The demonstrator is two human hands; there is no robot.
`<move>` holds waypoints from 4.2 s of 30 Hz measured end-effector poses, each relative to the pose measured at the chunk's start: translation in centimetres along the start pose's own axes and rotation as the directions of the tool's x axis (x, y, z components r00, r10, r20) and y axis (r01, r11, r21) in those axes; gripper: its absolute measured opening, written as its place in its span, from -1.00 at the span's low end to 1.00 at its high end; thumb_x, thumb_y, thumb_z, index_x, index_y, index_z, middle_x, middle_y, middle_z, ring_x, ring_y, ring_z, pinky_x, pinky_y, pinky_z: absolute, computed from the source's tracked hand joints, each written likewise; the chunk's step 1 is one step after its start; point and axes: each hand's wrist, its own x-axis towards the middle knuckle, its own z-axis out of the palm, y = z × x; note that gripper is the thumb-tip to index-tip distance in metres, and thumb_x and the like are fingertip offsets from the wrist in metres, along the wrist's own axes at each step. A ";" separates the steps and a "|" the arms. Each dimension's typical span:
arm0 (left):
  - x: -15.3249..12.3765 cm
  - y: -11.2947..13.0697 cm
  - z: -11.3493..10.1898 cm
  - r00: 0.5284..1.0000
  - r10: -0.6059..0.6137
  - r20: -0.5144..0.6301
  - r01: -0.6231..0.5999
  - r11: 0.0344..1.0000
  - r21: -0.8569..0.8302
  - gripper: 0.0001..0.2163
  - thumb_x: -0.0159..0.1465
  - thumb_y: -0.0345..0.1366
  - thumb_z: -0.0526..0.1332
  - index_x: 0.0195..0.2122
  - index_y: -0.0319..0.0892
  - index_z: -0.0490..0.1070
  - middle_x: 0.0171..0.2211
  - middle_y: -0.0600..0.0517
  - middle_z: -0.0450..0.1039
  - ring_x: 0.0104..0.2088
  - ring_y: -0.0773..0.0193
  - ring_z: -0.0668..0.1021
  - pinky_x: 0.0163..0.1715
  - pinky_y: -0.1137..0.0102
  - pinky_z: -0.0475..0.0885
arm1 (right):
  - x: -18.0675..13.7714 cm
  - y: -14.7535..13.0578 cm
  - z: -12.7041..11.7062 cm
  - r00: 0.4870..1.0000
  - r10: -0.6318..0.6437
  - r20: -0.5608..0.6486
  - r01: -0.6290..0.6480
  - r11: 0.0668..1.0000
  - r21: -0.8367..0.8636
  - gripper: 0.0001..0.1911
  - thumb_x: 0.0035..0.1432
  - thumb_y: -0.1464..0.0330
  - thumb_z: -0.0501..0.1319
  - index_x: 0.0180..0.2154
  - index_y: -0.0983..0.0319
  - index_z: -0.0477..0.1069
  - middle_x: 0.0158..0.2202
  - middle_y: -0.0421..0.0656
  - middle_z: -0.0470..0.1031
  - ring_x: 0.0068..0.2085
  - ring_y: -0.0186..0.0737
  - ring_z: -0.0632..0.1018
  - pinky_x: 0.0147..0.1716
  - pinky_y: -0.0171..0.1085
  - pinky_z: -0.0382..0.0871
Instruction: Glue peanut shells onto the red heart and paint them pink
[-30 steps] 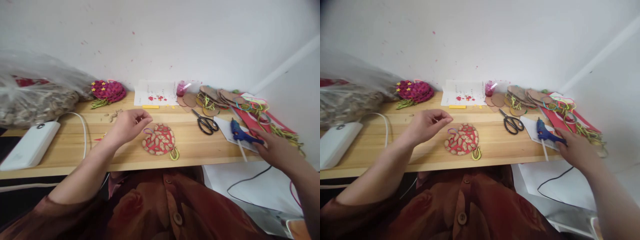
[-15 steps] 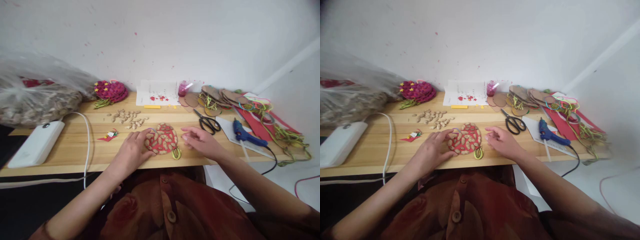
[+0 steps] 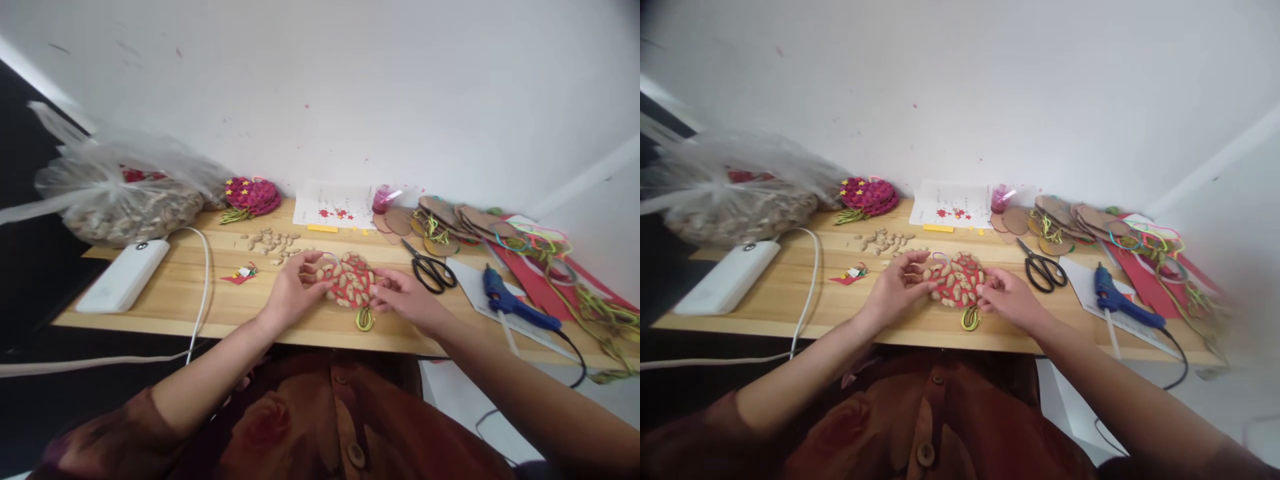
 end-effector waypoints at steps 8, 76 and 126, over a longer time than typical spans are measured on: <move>0.1 0.1 2.1 0.991 -0.100 0.093 0.135 0.793 -0.594 -0.50 0.07 -0.38 0.52 0.04 -0.21 0.45 -0.16 -0.04 0.61 -0.14 0.26 0.63 0.00 0.27 0.52 | 1.2 1.0 -1.6 0.990 -0.009 0.139 -0.032 0.958 0.285 -0.72 0.07 0.26 0.53 -0.23 0.23 0.59 -0.36 -0.13 0.70 -0.42 -0.33 0.68 -0.40 -0.43 0.64; 5.6 0.9 -8.2 0.997 -0.006 0.072 -0.035 0.833 0.553 -0.86 0.23 -0.34 0.29 -0.32 -0.05 0.68 -0.22 0.01 0.73 -0.11 0.03 0.69 -0.01 0.23 0.51 | 8.0 -1.9 0.3 0.963 -0.267 -0.039 0.257 0.862 0.437 -0.62 -0.02 0.07 0.49 -0.43 0.18 0.45 -0.56 -0.24 0.48 -0.55 -0.35 0.46 -0.63 -0.37 0.30; 6.2 -2.0 -8.9 0.953 0.302 0.036 -0.217 0.590 0.778 -0.74 0.27 -0.49 0.22 -0.09 -0.22 0.66 -0.11 -0.15 0.60 -0.05 0.02 0.62 0.06 0.16 0.50 | 8.5 -1.6 0.1 0.972 -0.234 -0.035 0.226 0.874 0.430 -0.44 -0.34 -0.04 0.61 -0.47 0.20 0.47 -0.58 -0.24 0.50 -0.58 -0.36 0.49 -0.68 -0.41 0.32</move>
